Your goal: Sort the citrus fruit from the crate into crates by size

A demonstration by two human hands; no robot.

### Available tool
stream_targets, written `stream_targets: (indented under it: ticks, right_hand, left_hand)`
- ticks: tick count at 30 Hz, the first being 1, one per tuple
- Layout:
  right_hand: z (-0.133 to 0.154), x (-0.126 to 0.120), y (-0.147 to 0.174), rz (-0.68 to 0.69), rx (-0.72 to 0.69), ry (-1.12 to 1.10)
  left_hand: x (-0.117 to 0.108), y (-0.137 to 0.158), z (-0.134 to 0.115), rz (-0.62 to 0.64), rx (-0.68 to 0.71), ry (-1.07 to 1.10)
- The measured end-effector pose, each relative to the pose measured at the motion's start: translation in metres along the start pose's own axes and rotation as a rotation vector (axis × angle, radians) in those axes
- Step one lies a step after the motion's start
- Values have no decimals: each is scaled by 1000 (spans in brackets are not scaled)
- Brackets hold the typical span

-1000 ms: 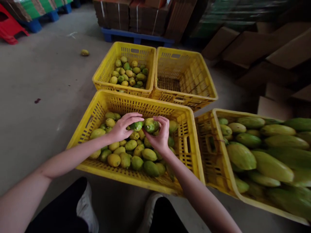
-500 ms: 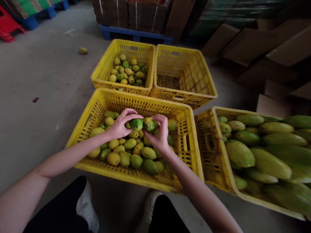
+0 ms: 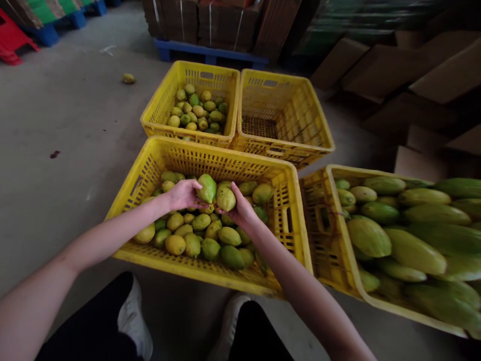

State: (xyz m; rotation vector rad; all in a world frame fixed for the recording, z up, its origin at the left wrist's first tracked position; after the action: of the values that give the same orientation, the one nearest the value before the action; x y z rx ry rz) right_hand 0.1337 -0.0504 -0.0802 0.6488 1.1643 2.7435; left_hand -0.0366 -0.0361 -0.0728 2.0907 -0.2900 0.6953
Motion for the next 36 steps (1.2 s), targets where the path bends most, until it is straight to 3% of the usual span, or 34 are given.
stream_targets:
  ticks: [3, 6, 12, 17, 20, 23, 27, 32, 36]
  right_hand:
    - [-1, 3, 0, 110, -28, -1]
    - [1, 4, 2, 168, -45, -18]
    - [5, 6, 7, 160, -70, -86]
    - [5, 5, 6, 114, -148, -47]
    - [15, 0, 5, 47, -307, 43]
    - [30, 0, 4, -19, -599, 240]
    - [27, 25, 4, 26, -932, 566]
    - [-14, 62, 11, 57, -1105, 938]
    - [-21, 61, 27, 15, -1210, 1012]
  left_hand:
    - [7, 3, 2, 2, 5, 93]
    - [12, 6, 2, -80, 72, 222]
    - [13, 10, 2, -65, 56, 358]
    - [14, 10, 2, -39, 52, 305]
    - [16, 10, 2, -45, 105, 351]
    - [16, 10, 0, -28, 195, 398]
    - [9, 5, 1, -55, 280, 274]
    - [-13, -7, 7, -262, 375, 208]
    - [-11, -12, 12, -197, 269, 190]
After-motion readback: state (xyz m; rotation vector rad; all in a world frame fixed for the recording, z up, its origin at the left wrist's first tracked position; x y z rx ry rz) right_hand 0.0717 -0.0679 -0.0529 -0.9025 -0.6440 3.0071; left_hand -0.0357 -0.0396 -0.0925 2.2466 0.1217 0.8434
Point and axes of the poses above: each hand's wrist, its own y-axis away from the middle knuckle, its own x-axis out of the palm, z = x × y, the point moved 4 cm from there along -y, towards the middle knuckle, and after that the axes turned 8 degrees about -z, right-handed, at the moved point
